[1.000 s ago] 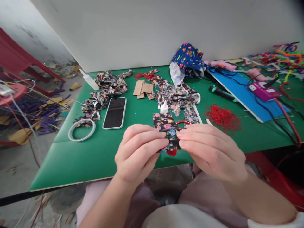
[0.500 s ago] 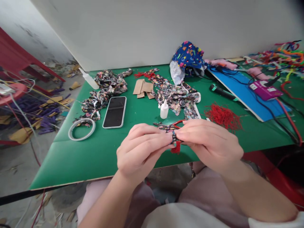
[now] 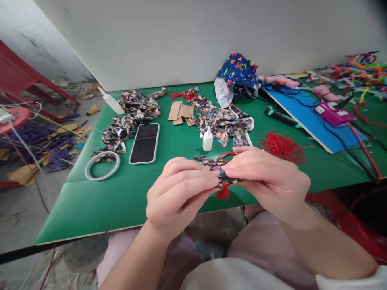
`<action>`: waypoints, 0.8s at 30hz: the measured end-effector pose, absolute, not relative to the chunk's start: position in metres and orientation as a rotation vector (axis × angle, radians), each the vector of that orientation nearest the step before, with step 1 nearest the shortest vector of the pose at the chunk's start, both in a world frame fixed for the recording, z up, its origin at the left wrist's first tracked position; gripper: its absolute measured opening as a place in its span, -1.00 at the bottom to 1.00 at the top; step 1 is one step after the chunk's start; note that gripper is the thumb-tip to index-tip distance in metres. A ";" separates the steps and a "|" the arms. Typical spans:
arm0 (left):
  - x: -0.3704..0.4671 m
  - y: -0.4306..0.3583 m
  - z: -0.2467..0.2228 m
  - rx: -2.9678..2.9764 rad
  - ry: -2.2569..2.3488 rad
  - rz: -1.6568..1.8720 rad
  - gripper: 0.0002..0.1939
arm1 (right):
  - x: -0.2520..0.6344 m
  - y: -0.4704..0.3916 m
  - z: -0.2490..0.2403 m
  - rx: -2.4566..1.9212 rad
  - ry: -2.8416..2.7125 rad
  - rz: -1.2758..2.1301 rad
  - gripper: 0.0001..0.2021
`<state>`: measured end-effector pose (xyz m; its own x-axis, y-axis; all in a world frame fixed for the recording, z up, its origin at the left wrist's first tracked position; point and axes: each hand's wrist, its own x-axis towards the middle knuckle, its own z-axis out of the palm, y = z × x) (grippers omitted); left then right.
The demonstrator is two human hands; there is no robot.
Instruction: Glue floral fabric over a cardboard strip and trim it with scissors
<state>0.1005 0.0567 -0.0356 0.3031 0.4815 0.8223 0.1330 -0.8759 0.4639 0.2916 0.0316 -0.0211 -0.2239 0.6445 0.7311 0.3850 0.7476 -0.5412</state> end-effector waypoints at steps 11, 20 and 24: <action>0.097 0.053 -0.032 2.554 0.709 1.667 -0.79 | 0.297 0.037 -0.018 -0.942 -2.030 0.250 -0.64; 0.095 0.053 -0.040 2.709 0.749 1.642 -0.76 | 0.288 0.030 -0.025 -0.931 -1.698 1.096 -0.56; 0.098 0.065 -0.050 2.480 0.909 1.752 -0.67 | 0.284 0.032 -0.028 -0.940 -1.589 1.044 -0.59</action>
